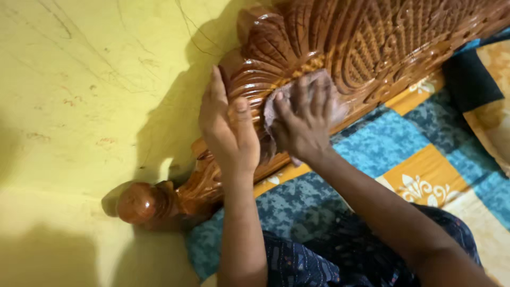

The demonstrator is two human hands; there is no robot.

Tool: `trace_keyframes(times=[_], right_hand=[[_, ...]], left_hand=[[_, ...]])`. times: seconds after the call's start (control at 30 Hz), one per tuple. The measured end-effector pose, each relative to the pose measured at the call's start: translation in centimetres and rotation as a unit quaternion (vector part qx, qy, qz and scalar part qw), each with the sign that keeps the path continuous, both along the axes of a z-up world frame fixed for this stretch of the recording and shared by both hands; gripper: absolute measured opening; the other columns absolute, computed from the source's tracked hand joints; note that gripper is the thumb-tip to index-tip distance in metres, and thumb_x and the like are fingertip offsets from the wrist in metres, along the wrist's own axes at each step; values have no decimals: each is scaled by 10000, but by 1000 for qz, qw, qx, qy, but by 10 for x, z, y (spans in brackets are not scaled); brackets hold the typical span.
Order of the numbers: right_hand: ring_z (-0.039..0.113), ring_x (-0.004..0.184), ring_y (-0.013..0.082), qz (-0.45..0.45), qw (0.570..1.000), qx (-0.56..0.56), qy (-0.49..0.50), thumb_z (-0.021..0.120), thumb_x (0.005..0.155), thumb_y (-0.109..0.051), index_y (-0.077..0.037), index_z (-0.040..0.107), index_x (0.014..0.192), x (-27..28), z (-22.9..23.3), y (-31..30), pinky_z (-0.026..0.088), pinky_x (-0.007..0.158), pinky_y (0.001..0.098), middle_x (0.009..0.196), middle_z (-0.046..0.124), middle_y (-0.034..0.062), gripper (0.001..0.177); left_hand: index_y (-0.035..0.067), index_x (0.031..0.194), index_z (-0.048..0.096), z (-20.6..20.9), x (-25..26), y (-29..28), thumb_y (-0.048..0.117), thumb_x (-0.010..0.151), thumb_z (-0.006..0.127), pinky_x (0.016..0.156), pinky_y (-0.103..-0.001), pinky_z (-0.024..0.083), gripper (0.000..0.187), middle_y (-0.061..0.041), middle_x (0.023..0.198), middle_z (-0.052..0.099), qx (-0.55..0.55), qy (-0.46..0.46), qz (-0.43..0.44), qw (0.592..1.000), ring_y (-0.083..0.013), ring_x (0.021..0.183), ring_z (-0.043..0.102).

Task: The person sits on the floor and wipes the carved wooden headboard of a bed with a cloth. They methodically clean the intricate carvings and the rounded finials, moving along the length of the headboard.

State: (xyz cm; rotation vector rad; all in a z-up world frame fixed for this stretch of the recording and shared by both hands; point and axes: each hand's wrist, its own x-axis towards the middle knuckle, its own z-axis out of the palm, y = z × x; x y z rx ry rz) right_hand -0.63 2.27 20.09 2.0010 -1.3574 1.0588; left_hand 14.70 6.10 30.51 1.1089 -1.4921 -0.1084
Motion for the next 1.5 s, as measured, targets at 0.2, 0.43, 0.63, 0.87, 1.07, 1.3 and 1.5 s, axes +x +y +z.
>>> trace_keyframes(times=[0.2, 0.43, 0.63, 0.87, 1.07, 1.3, 1.5], right_hand=[[-56, 1612, 539, 21, 988, 108, -112, 522, 1052, -642, -191, 285, 1711, 16, 11, 3, -50, 1299, 728, 1746, -39, 230, 833], [-139, 1531, 513, -35, 994, 102, 1, 480, 1015, -737, -304, 310, 1698, 1, 31, -17, -121, 1199, 696, 1675, -184, 209, 826], [-241, 1588, 386, 15, 992, -93, 82, 642, 984, -659, -404, 335, 1667, -25, 43, -44, -168, 1252, 643, 1722, -262, 118, 791], [-274, 1569, 385, -3, 978, -151, 145, 602, 1009, -505, -362, 533, 1549, -11, 69, -52, -227, 1256, 626, 1730, -253, 120, 562], [-148, 1508, 490, 35, 992, 107, 60, 597, 1047, -494, -376, 577, 1577, 3, 119, -13, -145, 1178, 751, 1730, 20, 201, 543], [393, 1511, 311, 27, 945, 313, 96, 528, 1066, -502, -282, 661, 1393, 51, 162, -20, 120, 1279, 654, 1546, 529, 82, 417], [525, 1367, 255, 72, 952, -97, 281, 464, 950, -526, -308, 671, 1316, 85, 92, -8, 19, 1239, 525, 1426, 638, 81, 473]], left_hand=[[-46, 1582, 437, 0, 6, 3, 646, 1158, 284, 1199, -488, 493, 826, -275, 1485, 561, -19, -27, -11, 999, -380, 1371, 598], [3, 1565, 447, -4, 8, 0, 694, 1131, 248, 1207, -472, 499, 839, -252, 1529, 559, -19, -22, -10, 1000, -381, 1437, 586], [-14, 1558, 428, -7, 18, -1, 749, 1098, 215, 1211, -488, 500, 915, -283, 1540, 525, -13, -12, -38, 999, -393, 1418, 579], [16, 1553, 450, 0, 15, 2, 715, 1135, 268, 1135, -422, 561, 834, -231, 1453, 600, -65, -26, -30, 997, -336, 1359, 643], [-14, 1326, 664, -6, 39, 11, 564, 1082, 509, 1034, -431, 584, 646, -213, 1250, 743, 7, 43, 4, 999, -308, 1185, 724], [-95, 1136, 697, -46, 51, -8, 496, 1094, 514, 868, -514, 467, 620, -295, 1002, 632, 188, 294, 70, 934, -386, 935, 574], [-69, 1479, 519, -50, 59, -6, 561, 1128, 426, 1236, -422, 352, 727, -205, 1519, 554, -20, 308, -32, 951, -283, 1434, 499]])
